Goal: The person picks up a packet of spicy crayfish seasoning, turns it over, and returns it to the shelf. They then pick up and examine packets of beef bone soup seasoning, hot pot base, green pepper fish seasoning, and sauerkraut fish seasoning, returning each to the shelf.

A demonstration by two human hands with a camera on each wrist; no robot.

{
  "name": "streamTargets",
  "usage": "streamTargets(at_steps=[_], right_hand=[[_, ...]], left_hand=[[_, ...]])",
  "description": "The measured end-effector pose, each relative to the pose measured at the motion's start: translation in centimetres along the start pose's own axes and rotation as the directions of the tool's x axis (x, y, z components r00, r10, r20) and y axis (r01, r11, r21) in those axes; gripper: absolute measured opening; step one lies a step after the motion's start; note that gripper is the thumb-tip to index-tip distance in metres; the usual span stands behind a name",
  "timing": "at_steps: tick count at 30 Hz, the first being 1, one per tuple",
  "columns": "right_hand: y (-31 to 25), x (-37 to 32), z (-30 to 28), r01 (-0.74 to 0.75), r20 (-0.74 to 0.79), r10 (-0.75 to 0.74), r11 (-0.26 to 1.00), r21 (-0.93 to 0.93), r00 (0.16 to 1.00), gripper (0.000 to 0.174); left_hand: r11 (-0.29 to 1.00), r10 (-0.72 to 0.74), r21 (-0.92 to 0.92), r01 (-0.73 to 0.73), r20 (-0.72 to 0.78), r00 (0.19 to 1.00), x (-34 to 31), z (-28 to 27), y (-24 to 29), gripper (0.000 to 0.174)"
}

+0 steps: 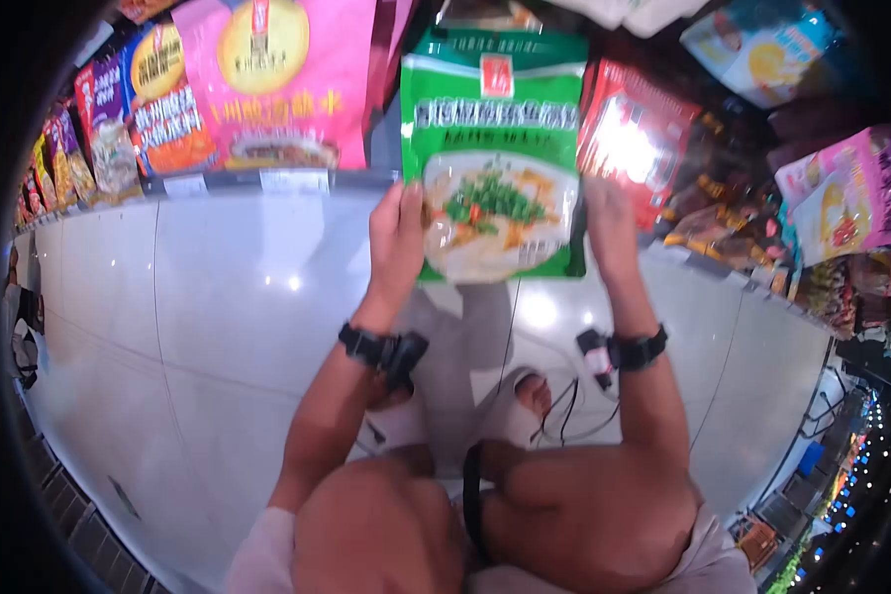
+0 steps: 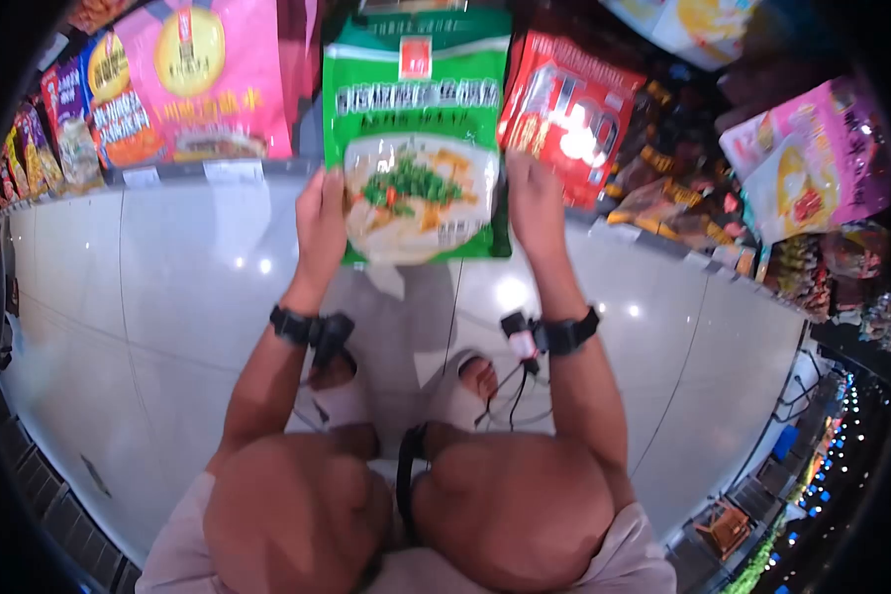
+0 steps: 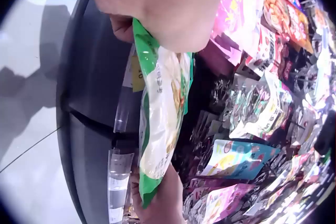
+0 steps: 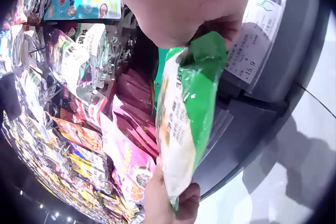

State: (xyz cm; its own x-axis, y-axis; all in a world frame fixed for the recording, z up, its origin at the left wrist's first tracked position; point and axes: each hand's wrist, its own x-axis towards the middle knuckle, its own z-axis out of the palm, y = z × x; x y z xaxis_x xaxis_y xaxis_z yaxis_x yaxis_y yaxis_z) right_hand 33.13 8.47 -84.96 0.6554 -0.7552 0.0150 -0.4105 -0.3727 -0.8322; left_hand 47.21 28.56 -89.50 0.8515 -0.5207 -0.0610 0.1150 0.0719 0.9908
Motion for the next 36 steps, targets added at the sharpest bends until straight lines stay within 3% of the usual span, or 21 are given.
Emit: streamTargets(at_steps=[1, 5, 7, 9, 11, 15, 18, 20, 23, 28, 32, 34, 36], right_hand=[[-1.1, 0.5, -0.3, -0.056, 0.052, 0.051, 0.994, 0.089, 0.997, 0.041], [-2.0, 1.2, 0.6, -0.131, 0.076, 0.123, 0.985, 0.115, 0.990, 0.039], [-2.4, 1.2, 0.9, -0.259, 0.156, 0.219, 0.912, 0.319, 0.963, 0.038], [-2.7, 1.2, 0.9, -0.223, 0.140, 0.184, 0.904, 0.364, 0.973, 0.038], [-2.6, 1.1, 0.6, -0.131, 0.111, 0.112, 0.975, 0.182, 0.988, 0.037], [-2.7, 0.4, 1.0, -0.129, 0.019, 0.127, 0.982, 0.137, 0.992, 0.037], [-3.6, 0.5, 0.9, -0.180, -0.042, 0.179, 0.983, -0.030, 0.983, 0.036], [-2.7, 0.8, 1.3, -0.003, -0.148, -0.033, 0.972, -0.236, 0.988, 0.035], [-2.2, 1.0, 1.5, 0.031, -0.193, -0.091, 0.956, -0.292, 0.977, 0.033], [-2.5, 0.8, 1.7, 0.034, -0.154, -0.098, 0.928, -0.371, 0.983, 0.030], [-2.6, 0.9, 1.6, 0.045, -0.127, -0.120, 0.878, -0.477, 0.985, 0.028], [-2.3, 1.0, 1.6, 0.034, -0.129, -0.110, 0.873, -0.487, 0.985, 0.028], [-1.9, 0.9, 1.6, 0.023, -0.132, -0.101, 0.869, -0.495, 0.986, 0.028]], left_hand=[[1.000, 0.015, -0.015, -0.015, 0.036, 0.999, -0.1, -0.2, -0.2, 0.027], [0.992, -0.021, -0.123, 0.019, -0.011, 1.000, -0.4, 0.6, -0.1, 0.028], [0.994, -0.054, -0.094, 0.057, 0.033, 0.998, -0.3, 0.1, 0.2, 0.029], [0.997, -0.051, -0.064, 0.052, 0.020, 0.999, -0.1, 0.1, 0.0, 0.029], [0.998, -0.054, -0.034, 0.054, 0.001, 0.999, 0.0, 0.0, -0.1, 0.030], [0.998, -0.056, 0.019, 0.056, -0.002, 0.998, 0.0, -0.2, 0.0, 0.029], [0.999, -0.031, 0.038, 0.031, -0.014, 0.999, 0.0, -0.2, -0.4, 0.029], [0.999, -0.017, 0.041, 0.017, -0.016, 1.000, 0.2, 0.0, -0.6, 0.029], [0.997, 0.044, 0.068, -0.040, -0.053, 0.998, 0.4, 0.4, -0.1, 0.032], [0.983, -0.073, 0.168, 0.070, 0.012, 0.997, 0.5, -0.3, 0.4, 0.036], [0.944, -0.067, 0.324, 0.071, -0.023, 0.997, 0.4, 0.0, 1.3, 0.041], [0.910, 0.042, 0.414, -0.021, -0.043, 0.998, 0.6, 0.0, 1.5, 0.041], [0.909, 0.028, 0.417, 0.002, -0.066, 0.997, 0.6, 0.3, 1.8, 0.042]])
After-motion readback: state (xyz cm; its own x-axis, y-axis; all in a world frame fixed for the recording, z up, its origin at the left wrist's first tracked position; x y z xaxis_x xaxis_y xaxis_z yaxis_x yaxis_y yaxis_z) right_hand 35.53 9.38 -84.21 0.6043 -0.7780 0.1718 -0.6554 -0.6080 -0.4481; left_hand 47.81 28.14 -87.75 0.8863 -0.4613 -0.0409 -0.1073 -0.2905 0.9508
